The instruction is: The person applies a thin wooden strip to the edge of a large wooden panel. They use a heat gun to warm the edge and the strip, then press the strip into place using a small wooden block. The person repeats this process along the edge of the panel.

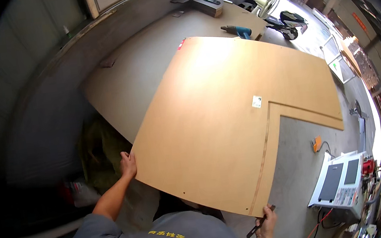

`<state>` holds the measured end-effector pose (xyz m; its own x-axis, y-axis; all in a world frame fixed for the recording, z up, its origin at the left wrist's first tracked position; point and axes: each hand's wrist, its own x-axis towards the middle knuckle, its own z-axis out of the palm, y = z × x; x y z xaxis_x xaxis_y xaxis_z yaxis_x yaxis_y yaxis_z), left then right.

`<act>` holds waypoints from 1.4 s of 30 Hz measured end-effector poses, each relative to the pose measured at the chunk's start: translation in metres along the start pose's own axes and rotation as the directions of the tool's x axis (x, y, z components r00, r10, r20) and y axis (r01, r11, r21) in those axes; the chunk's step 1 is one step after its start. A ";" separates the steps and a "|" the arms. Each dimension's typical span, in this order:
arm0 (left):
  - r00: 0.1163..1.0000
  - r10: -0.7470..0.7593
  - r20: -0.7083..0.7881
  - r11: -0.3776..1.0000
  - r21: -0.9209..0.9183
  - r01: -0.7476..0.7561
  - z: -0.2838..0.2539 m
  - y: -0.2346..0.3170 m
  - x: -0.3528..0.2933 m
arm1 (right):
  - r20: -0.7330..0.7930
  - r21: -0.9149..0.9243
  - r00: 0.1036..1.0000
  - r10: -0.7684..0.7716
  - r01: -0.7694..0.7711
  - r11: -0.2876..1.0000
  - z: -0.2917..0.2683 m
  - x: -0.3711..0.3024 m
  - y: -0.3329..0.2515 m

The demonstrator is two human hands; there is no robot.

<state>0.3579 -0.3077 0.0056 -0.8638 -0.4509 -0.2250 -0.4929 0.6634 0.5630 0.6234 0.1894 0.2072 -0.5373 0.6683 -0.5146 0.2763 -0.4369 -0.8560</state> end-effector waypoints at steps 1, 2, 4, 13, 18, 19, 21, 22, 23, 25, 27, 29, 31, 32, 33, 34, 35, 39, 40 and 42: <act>1.000 0.010 0.004 1.000 0.015 -0.010 -0.005 -0.008 0.011 | -0.025 0.023 0.998 0.052 -0.051 0.998 0.001 -0.001 0.025; 0.999 0.032 0.003 0.999 0.036 -0.032 -0.011 -0.019 0.019 | -0.016 0.041 0.992 0.122 -0.122 0.992 0.001 -0.002 0.050; 0.998 0.066 -0.007 0.996 0.065 -0.065 -0.021 -0.039 0.038 | -0.046 0.048 0.971 0.237 -0.234 0.971 0.012 -0.012 0.090; 0.987 0.159 -0.021 0.971 0.181 -0.153 -0.070 -0.095 0.095 | -0.010 0.113 0.889 0.459 -0.455 0.883 0.036 -0.054 0.229; 0.970 0.233 -0.064 0.946 0.244 -0.211 -0.098 -0.116 0.141 | 0.016 0.142 0.886 0.463 -0.460 0.876 0.088 -0.068 0.267; 0.966 0.244 -0.081 0.945 0.242 -0.219 -0.104 -0.126 0.156 | 0.046 0.160 0.874 0.483 -0.484 0.860 0.105 -0.066 0.271; 0.969 0.237 -0.074 0.932 0.299 -0.206 -0.117 -0.137 0.190 | 0.096 0.196 0.850 0.517 -0.526 0.828 0.136 -0.063 0.283; 0.965 0.246 -0.090 0.910 0.365 -0.198 -0.125 -0.138 0.213 | 0.145 0.210 0.840 0.523 -0.543 0.813 0.148 -0.059 0.299; 0.959 0.259 -0.113 0.885 0.425 -0.189 -0.127 -0.131 0.234 | 0.199 0.224 0.831 0.519 -0.554 0.802 0.165 -0.053 0.311; 0.915 0.363 -0.179 0.798 0.566 -0.206 -0.126 -0.111 0.260 | 0.296 0.231 0.779 0.553 -0.620 0.750 0.209 -0.057 0.293; 0.854 0.467 -0.231 0.697 0.690 -0.195 -0.129 -0.085 0.282 | 0.565 0.161 0.626 0.537 -0.722 0.673 0.229 -0.041 0.306; 0.961 0.276 -0.013 0.733 0.649 -0.202 -0.122 -0.075 0.279 | 0.608 -0.002 0.548 0.574 -0.722 0.692 0.250 -0.032 0.313; 0.963 0.266 -0.048 0.790 0.583 -0.189 -0.065 -0.039 0.237 | 0.504 -0.091 0.595 0.626 -0.684 0.724 0.245 -0.022 0.298; 0.957 0.288 -0.037 0.803 0.553 -0.221 -0.060 -0.034 0.225 | 0.449 -0.104 0.650 0.613 -0.643 0.759 0.239 -0.017 0.288; 0.950 0.311 -0.024 0.813 0.524 -0.253 -0.060 -0.034 0.211 | 0.393 -0.119 0.700 0.596 -0.604 0.788 0.233 -0.010 0.270; 0.942 0.336 -0.014 0.823 0.490 -0.287 -0.056 -0.033 0.196 | 0.406 -0.087 0.713 0.572 -0.593 0.801 0.217 0.005 0.259; 0.938 0.345 0.011 0.818 0.486 -0.307 -0.047 -0.028 0.176 | 0.411 -0.051 0.730 0.545 -0.579 0.814 0.194 0.021 0.245; 0.921 0.333 0.200 0.748 0.538 -0.387 -0.006 0.009 0.080 | 0.357 0.262 0.855 0.377 -0.479 0.838 0.120 0.069 0.172; 0.893 0.362 0.267 0.797 0.409 -0.445 0.004 0.014 0.062 | 0.370 0.337 0.875 0.310 -0.438 0.833 0.113 0.075 0.153; 0.799 0.434 0.415 0.879 0.001 -0.478 0.032 0.057 -0.004 | 0.372 0.422 0.913 0.166 -0.326 0.846 0.087 0.088 0.105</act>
<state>0.3299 -0.2483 0.0131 -0.9479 0.1755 -0.2658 -0.0206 0.7989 0.6011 0.5354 0.1501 0.0761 -0.7414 0.3135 -0.5933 0.0723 -0.8416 -0.5352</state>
